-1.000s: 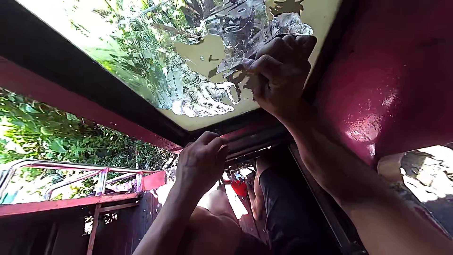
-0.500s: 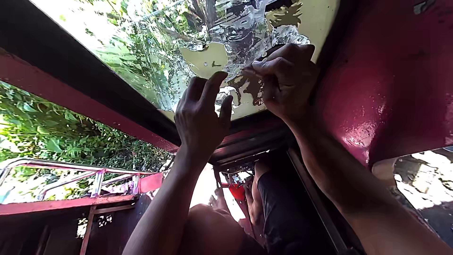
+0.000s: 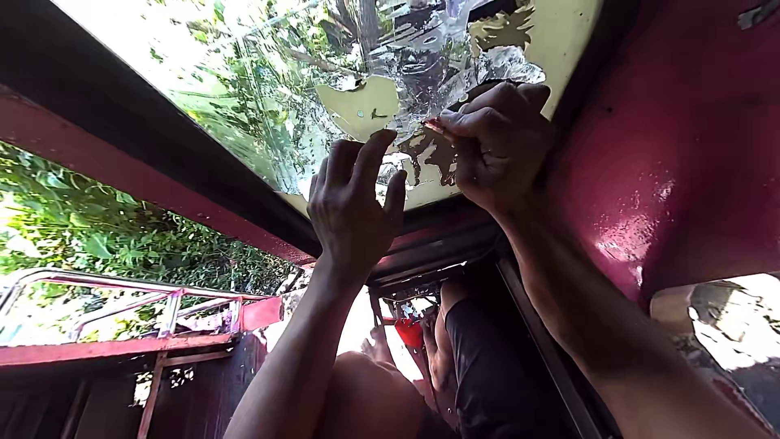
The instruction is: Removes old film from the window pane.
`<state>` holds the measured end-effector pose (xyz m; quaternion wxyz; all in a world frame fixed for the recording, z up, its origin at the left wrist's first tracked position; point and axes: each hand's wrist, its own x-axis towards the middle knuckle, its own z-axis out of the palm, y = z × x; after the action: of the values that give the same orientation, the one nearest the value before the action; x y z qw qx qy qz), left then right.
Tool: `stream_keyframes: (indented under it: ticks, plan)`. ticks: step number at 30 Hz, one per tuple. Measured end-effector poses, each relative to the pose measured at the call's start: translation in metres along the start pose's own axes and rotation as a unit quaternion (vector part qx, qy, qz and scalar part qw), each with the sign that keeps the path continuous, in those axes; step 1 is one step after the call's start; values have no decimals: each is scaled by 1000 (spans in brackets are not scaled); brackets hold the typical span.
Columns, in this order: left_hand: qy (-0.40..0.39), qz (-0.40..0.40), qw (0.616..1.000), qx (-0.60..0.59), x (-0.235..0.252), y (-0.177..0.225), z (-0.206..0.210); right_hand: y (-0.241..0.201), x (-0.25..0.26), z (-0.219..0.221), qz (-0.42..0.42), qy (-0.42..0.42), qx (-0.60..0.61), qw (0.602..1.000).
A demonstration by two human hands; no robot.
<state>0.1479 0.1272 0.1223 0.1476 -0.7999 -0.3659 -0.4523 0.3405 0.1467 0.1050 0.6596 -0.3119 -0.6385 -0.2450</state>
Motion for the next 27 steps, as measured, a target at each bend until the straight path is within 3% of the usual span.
stream_keyframes:
  ticks: [5,9,12,18,23,27]
  plan:
    - [3,-4,1000,7,0,1,2,-4,1,3,7,-20,-14,1000]
    - [10,-14,998,-53,-2,0,-1,-12,3,-12,49,-63,81,994]
    - [-8,-10,994,-110,-2,5,-9,-33,-8,-21,110,-46,175,977]
    - [-1,37,980,-198,-14,6,-17,-71,-43,-20,203,-8,191,960]
    - [-85,35,975,-201,-25,-2,-24,-93,-66,-18,314,17,276,908]
    - [-187,35,965,-179,-35,-7,-29,-108,-80,-19,361,6,269,893]
